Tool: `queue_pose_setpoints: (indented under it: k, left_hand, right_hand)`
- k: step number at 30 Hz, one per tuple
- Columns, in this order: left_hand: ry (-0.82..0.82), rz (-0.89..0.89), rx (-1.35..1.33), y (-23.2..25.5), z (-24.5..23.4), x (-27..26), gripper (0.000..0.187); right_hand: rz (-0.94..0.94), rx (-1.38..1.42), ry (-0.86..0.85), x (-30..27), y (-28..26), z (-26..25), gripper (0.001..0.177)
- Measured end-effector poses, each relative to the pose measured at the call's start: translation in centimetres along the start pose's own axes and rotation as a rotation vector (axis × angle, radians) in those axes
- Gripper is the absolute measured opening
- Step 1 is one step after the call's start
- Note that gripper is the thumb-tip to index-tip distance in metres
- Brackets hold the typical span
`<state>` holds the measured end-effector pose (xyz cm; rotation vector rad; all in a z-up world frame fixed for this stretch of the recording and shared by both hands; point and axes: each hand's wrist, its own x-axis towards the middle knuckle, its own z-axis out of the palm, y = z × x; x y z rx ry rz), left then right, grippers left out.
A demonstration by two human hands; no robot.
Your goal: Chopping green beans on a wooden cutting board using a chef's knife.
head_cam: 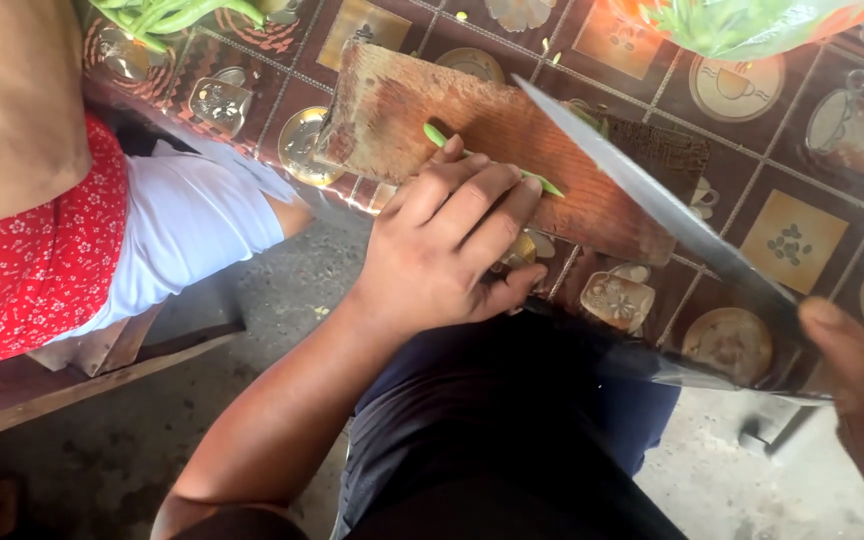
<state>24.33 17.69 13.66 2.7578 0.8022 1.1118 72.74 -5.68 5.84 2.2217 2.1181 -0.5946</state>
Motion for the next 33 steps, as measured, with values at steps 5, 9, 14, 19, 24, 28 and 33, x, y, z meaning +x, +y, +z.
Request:
queue_pose_setpoints:
  k: [5, 9, 14, 19, 24, 28, 33]
  left_hand:
    - [-0.015, -0.045, -0.005, 0.2, 0.0, 0.0, 0.059]
    - [-0.016, -0.042, -0.017, 0.2, -0.1, 0.1, 0.061]
    - [-0.027, -0.049, -0.011, 0.2, -0.3, 0.2, 0.060]
    - [-0.036, -0.047, -0.019, 0.1, -0.4, 0.4, 0.059]
    - [-0.026, -0.040, -0.037, -0.3, -0.2, 0.3, 0.058]
    - [0.003, -0.030, -0.054, -0.6, -0.1, 0.1, 0.057]
    - [0.001, 0.000, -0.022, -0.7, -0.5, 0.4, 0.059]
  right_hand:
    - [-0.033, 0.016, 0.032, 1.1, -10.8, -3.9, 0.080]
    - [-0.148, 0.076, 0.082, 1.8, -13.1, -4.2, 0.080]
    - [-0.065, 0.065, 0.012, 1.9, -14.6, -4.6, 0.075]
    - [-0.009, -0.021, -0.032, 1.9, -15.0, -5.2, 0.079]
    - [-0.065, -0.039, 0.001, 2.0, -15.4, -5.0, 0.084]
    - [-0.122, -0.073, -0.025, 6.3, -22.5, -8.5, 0.087]
    - [-0.146, -0.169, -0.033, 9.1, -26.1, -11.1, 0.085]
